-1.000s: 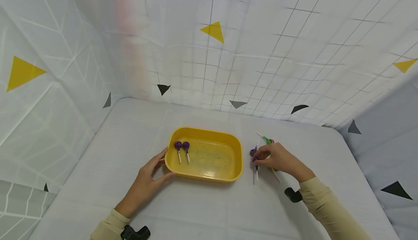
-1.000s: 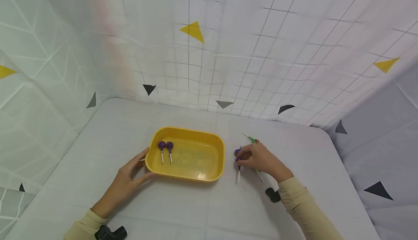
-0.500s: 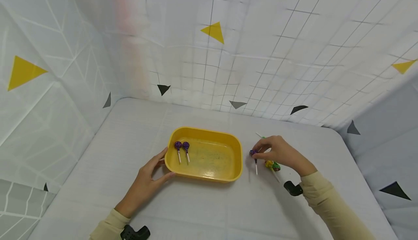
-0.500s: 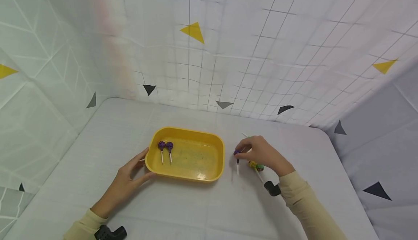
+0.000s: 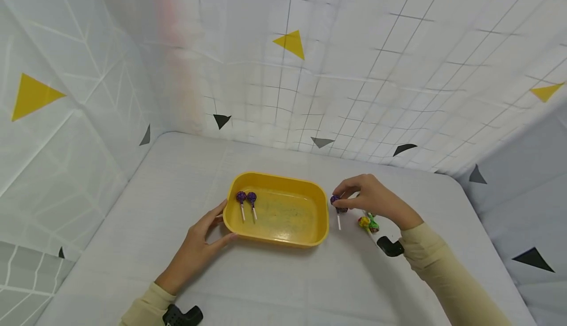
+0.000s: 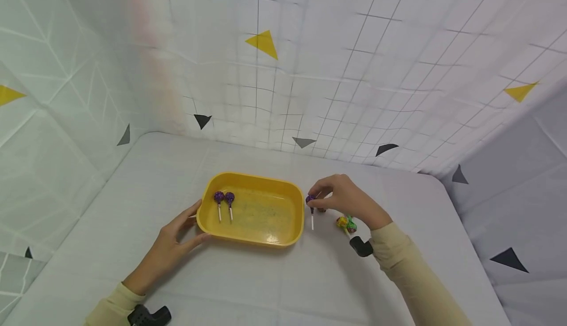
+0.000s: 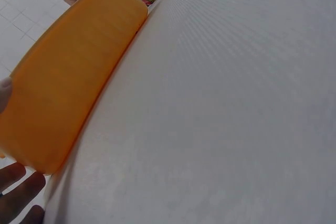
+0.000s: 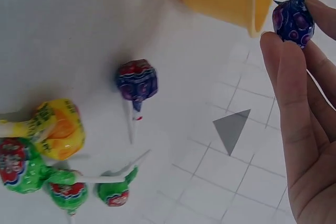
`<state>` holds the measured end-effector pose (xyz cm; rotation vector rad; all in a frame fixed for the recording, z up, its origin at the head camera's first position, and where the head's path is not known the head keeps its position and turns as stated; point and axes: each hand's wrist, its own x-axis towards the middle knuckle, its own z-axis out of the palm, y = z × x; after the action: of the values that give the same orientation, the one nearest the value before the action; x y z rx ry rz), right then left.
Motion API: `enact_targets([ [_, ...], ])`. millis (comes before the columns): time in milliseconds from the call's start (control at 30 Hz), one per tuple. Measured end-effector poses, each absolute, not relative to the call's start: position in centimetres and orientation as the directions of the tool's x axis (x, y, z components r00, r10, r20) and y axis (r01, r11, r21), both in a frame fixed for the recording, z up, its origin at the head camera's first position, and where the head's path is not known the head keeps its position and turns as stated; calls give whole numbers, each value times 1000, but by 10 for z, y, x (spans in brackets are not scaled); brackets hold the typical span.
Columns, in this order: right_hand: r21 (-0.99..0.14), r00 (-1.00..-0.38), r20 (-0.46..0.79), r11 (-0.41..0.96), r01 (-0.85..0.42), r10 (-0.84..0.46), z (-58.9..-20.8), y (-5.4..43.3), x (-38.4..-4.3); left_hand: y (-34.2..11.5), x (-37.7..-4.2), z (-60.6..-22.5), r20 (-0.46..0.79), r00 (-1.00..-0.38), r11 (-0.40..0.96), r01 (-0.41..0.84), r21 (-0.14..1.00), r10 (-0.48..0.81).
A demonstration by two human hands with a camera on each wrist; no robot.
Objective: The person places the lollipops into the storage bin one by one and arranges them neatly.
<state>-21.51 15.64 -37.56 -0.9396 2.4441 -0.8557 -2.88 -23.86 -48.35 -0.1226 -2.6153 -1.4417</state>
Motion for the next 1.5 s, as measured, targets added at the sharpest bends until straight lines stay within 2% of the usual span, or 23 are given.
enact_targets([
  [367, -629, -647, -115, 559, -540, -754, -363, 123, -221, -240, -29, -483, 173, -985, 533, 146, 833, -2],
  [567, -638, -605, -139, 538, -550, -784, -360, 103, -222, -239, -29, -483, 167, -986, 531, 141, 836, -2],
  [800, -651, -585, -147, 523, -549, -797, -355, 84, -221, -239, -29, -483, 170, -986, 521, 145, 841, 1],
  [1233, -658, -542, -170, 505, -559, -823, -358, 53, -226, -240, -29, -483, 170, -985, 514, 147, 845, 1],
  [1500, -678, -485, -166, 456, -576, -859, -365, 35, -226, -240, -29, -484, 171, -985, 516, 147, 844, 1],
])
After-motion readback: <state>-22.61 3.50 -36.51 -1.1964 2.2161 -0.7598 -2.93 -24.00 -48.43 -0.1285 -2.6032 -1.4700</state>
